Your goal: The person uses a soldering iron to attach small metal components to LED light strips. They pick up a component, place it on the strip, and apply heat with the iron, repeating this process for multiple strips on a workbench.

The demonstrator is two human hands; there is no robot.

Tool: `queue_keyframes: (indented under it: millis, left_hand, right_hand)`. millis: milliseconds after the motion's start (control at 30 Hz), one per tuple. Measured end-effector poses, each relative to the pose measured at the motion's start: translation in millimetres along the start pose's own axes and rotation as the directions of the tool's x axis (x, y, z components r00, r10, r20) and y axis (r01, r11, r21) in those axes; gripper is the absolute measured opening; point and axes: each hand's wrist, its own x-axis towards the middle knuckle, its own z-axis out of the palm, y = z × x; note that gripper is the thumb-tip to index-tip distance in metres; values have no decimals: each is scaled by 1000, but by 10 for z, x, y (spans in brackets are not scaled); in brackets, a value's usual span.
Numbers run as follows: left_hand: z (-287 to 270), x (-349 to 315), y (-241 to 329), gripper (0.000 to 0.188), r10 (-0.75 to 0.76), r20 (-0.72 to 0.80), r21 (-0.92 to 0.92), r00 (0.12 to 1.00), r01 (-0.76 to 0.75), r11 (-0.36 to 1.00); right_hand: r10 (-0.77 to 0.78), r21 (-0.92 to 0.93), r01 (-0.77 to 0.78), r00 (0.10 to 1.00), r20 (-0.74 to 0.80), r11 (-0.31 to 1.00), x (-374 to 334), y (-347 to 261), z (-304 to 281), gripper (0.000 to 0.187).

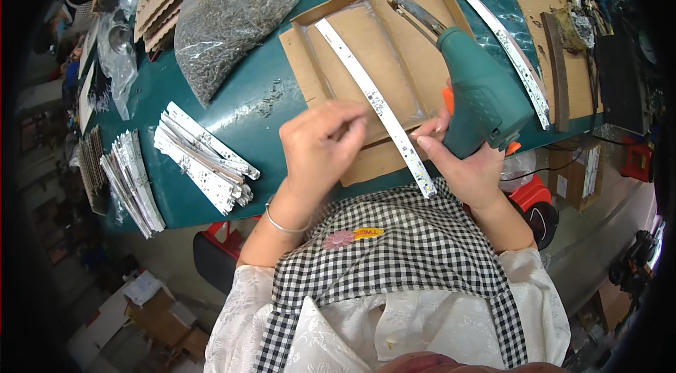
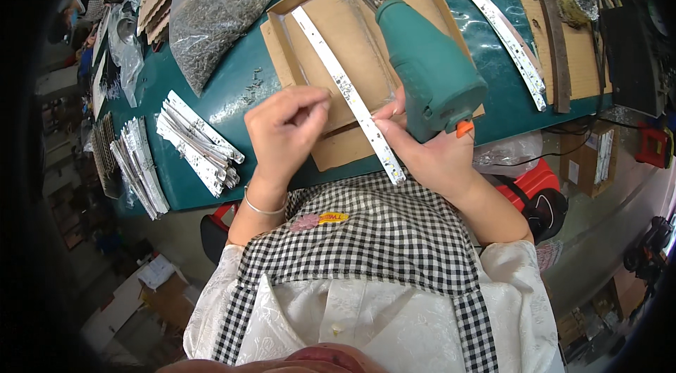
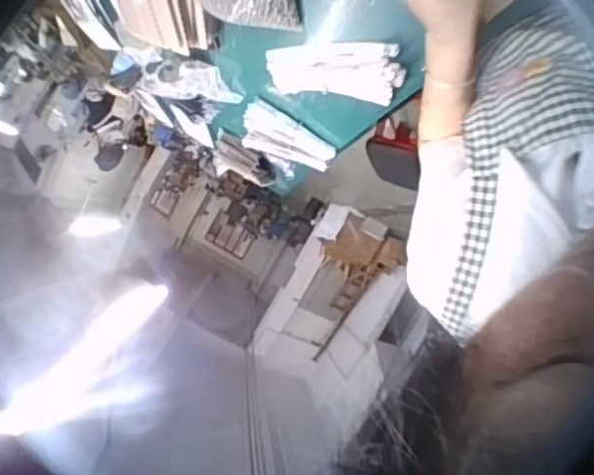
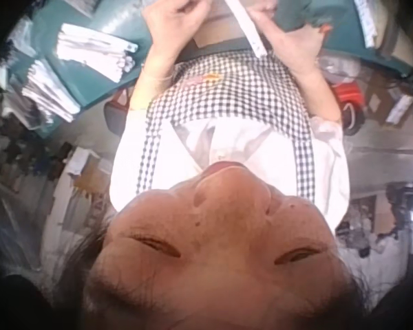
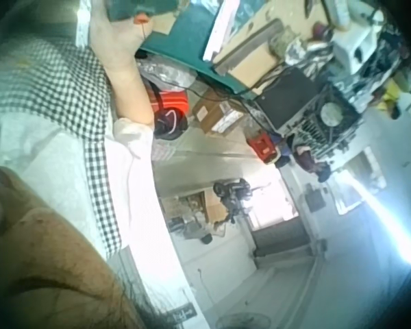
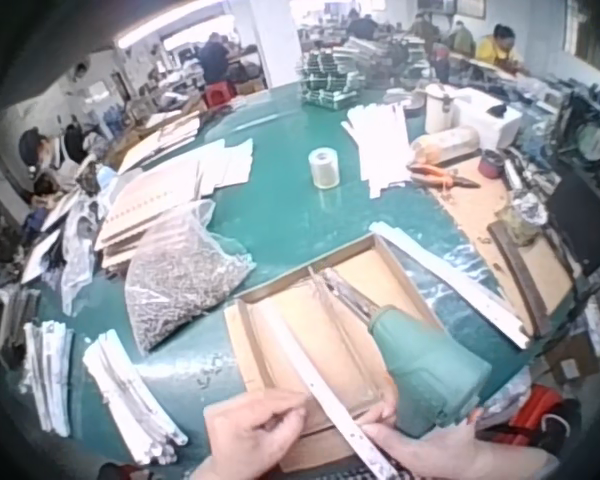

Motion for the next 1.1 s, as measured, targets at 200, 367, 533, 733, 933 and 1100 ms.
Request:
queue_keyframes:
  millis: [200,367,533,733,933,1100]
  left_hand:
    - [74,67,-196,12,33,-25,114,999,-30,993]
    - [118,91,-218,12,94,-23,186,995,-88,979]
    - [104,119,-220,14,126,35,241,991,-131,962]
    - [83,134,-226,14,118,71,244,990,-132,961]
    - [91,136,-261,15,243,93,275,966,-259,926]
    - [94,141,-281,18,295,109,280,949,-314,907]
  right_hand:
    - [56,-171,-29,986,158,985,-72,94,-123,44]
    - [39,-219,7,978,205,976,-68,161,-119,36]
    - [66,-164,-35,980,187,986,-83,199,-133,37]
    - [42,-170,-9,981,188,985,-74,226,-147,39]
    - [20,-160,10,983,180,987,-61,235,-140,40]
    - [45,-171,-16,985,166,985,-51,206,-143,37]
